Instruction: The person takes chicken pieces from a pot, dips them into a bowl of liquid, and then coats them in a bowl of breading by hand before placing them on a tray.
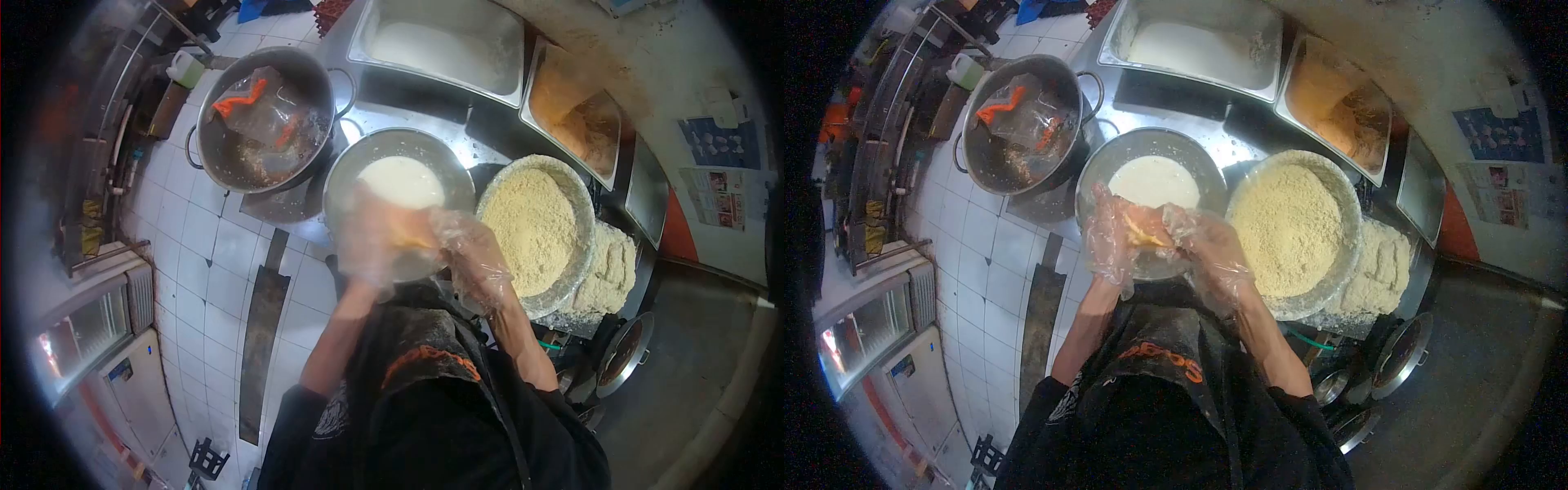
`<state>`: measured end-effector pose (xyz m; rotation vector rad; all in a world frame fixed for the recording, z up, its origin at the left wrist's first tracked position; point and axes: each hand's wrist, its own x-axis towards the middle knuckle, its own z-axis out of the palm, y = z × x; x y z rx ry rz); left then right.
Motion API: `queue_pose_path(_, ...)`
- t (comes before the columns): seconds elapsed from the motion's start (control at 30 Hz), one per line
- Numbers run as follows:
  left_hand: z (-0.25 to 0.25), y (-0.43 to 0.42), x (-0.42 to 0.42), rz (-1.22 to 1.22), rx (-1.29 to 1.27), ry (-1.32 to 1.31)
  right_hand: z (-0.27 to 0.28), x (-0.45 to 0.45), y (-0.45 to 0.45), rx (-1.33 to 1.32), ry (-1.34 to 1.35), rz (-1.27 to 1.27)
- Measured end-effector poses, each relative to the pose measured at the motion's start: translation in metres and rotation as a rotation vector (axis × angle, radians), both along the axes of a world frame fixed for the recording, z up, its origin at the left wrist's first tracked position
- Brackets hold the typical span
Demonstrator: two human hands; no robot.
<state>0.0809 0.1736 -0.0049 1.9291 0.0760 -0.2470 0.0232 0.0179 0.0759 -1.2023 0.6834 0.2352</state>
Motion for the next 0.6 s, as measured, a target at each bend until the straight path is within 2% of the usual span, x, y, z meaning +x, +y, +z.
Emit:
queue_pose_path(0.03,0.004,0.0,0.001,0.001,0.003,0.002,0.003,0.001,0.001,-0.071,-0.037,-0.009)
queue_pose_path(0.07,0.01,-0.003,0.002,0.045,-0.165,0.055,0.01,0.004,0.003,-0.07,-0.037,-0.009)
queue_pose_path(0.1,0.022,-0.005,0.005,0.085,-0.336,0.107,0.019,0.007,0.005,-0.378,-0.12,0.069)
queue_pose_path(0.13,0.032,-0.006,0.006,0.08,-0.338,0.108,0.024,0.008,0.006,-0.688,-0.199,0.146)
queue_pose_path(0.17,0.042,-0.006,0.004,0.143,-0.472,0.318,0.017,0.004,0.002,-0.691,-0.197,0.144)
queue_pose_path(0.2,0.051,-0.006,0.005,0.204,-0.602,0.528,0.003,-0.003,-0.003,-0.82,-0.357,0.281)
queue_pose_path(0.23,0.058,-0.002,0.008,0.2,-0.602,0.531,0.005,-0.001,-0.002,-0.943,-0.515,0.421)
queue_pose_path(0.27,0.063,0.007,0.011,0.004,-0.492,0.518,0.012,-0.001,0.006,-0.993,-0.296,0.628)
queue_pose_path(0.3,0.065,0.011,0.014,-0.19,-0.38,0.496,0.006,-0.004,0.004,-0.993,-0.297,0.629)
queue_pose_path(0.33,0.046,0.007,0.01,-0.089,-0.648,0.45,-0.006,-0.011,0.001,-0.943,-0.467,0.61)
queue_pose_path(0.37,0.025,0.01,0.006,-0.084,-0.647,0.451,-0.014,-0.018,0.001,-0.886,-0.634,0.589)
queue_pose_path(0.43,0.002,0.018,0.005,-0.015,-0.673,0.335,-0.013,-0.019,0.003,-0.943,-0.635,0.499)
queue_pose_path(0.5,0.014,0.016,0.002,-0.026,-0.718,0.372,-0.002,-0.01,0.011,-0.336,-0.192,0.023)
queue_pose_path(0.53,0.021,0.015,0.002,-0.041,-0.761,0.408,0.008,0.0,0.016,-0.421,-0.204,-0.025)
queue_pose_path(0.57,0.006,0.016,-0.001,-0.047,-0.761,0.408,0.005,0.004,0.018,-0.423,-0.204,-0.032)
queue_pose_path(0.6,-0.022,0.017,-0.007,-0.12,-0.635,0.261,0.0,0.006,0.018,-0.529,-0.238,0.03)
